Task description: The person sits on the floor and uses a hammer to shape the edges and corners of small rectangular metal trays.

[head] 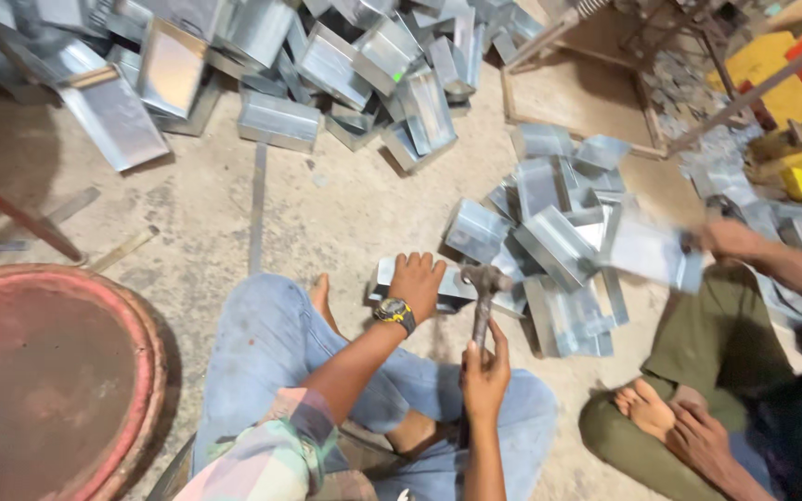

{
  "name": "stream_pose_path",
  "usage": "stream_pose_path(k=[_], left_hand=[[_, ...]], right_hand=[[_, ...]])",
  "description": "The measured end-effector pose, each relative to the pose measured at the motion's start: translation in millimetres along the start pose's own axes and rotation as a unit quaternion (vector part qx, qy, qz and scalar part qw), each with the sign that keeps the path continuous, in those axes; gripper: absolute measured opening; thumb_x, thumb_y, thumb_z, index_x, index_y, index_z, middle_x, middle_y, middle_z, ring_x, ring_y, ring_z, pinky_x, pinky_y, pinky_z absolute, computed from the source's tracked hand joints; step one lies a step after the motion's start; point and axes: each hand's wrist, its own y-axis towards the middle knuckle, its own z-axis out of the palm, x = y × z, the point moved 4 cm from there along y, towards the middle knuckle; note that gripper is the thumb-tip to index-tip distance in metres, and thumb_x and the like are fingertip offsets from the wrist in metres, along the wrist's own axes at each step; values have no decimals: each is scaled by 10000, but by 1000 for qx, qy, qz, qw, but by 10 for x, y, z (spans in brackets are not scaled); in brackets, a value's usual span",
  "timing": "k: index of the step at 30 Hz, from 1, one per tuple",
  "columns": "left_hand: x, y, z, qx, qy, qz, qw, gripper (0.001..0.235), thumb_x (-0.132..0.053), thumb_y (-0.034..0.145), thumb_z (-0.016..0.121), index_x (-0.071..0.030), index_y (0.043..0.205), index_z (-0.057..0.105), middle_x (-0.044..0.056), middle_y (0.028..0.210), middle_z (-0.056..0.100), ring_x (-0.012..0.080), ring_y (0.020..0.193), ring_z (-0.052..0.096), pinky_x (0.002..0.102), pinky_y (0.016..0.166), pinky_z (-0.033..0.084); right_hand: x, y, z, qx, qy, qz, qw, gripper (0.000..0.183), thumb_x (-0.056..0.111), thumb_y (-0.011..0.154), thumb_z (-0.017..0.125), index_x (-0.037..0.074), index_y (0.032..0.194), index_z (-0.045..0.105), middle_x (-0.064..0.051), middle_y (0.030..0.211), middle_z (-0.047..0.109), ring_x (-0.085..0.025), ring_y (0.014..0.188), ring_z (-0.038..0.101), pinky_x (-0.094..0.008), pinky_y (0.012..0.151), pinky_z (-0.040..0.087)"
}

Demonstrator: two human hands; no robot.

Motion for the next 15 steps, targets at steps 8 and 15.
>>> stream_pose_path(k=[8, 15], left_hand=[[152, 27, 565, 177, -41, -39, 983, 496, -216, 735, 737, -103, 1200, 607, 190, 1079, 657, 375, 992, 659, 530, 807, 508], [1032, -254, 1016, 439, -306, -200, 821, 762, -621, 804, 757, 24, 1209, 741, 195, 1209, 754, 229, 916, 684, 325, 773, 547]], right_hand=[[-497, 104, -153, -31, -72, -6, 997, 484, 144, 969, 637, 121, 1447, 563, 7, 601, 522, -56, 462, 435, -235, 412, 329], [-921, 144, -385, -81, 61, 58, 993, 513, 154, 983, 599, 122, 1485, 500, -8, 605, 538, -65, 440, 435, -250, 381, 333]])
